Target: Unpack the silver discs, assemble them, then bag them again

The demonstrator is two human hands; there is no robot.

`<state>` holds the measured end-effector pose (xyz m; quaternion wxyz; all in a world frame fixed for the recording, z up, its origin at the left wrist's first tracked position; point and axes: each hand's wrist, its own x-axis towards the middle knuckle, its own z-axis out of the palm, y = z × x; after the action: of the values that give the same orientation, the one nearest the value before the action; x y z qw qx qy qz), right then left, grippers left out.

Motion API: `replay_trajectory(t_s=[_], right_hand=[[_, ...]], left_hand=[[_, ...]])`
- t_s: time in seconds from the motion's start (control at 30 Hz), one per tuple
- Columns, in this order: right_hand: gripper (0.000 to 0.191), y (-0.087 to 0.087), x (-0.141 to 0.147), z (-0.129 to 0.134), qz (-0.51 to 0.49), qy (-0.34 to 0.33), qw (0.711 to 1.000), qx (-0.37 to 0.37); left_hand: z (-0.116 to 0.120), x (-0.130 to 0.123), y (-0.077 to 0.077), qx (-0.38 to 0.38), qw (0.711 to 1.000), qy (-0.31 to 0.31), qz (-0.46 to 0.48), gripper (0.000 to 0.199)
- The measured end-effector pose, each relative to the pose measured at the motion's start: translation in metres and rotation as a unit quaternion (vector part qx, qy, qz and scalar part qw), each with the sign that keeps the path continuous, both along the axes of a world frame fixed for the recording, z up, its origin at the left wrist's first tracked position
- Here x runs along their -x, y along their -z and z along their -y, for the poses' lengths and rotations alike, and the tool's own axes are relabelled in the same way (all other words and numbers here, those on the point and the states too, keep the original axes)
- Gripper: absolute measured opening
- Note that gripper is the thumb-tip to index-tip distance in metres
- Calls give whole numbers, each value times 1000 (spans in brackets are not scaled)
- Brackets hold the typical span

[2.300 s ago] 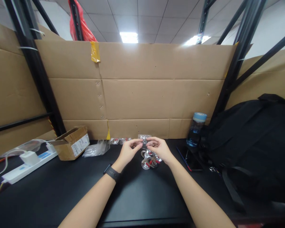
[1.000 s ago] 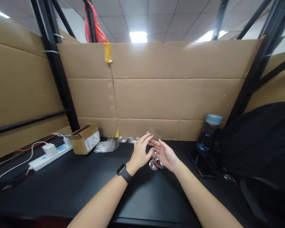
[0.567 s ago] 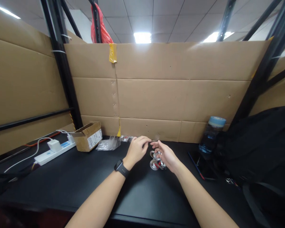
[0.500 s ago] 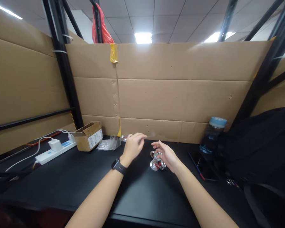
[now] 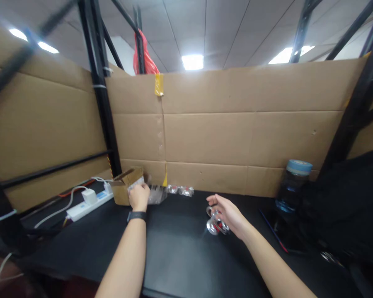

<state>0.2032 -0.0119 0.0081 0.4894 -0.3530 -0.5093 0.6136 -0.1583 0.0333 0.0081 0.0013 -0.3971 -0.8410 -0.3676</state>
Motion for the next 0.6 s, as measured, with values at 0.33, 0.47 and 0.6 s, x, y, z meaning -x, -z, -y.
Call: replay_trajectory(t_s=[0.33, 0.47, 0.6], right_hand=[[41, 9, -2, -7, -1, -1, 1000, 1], [40, 9, 1, -6, -3, 1, 1000, 2], [41, 11, 3, -8, 8, 8, 1000, -3]], left_hand=[[0, -53, -9, -104, 980, 32, -164, 40], [-2, -115, 9, -156, 914, 260, -271, 31], [-15, -156, 50, -78, 866, 396, -294, 47]])
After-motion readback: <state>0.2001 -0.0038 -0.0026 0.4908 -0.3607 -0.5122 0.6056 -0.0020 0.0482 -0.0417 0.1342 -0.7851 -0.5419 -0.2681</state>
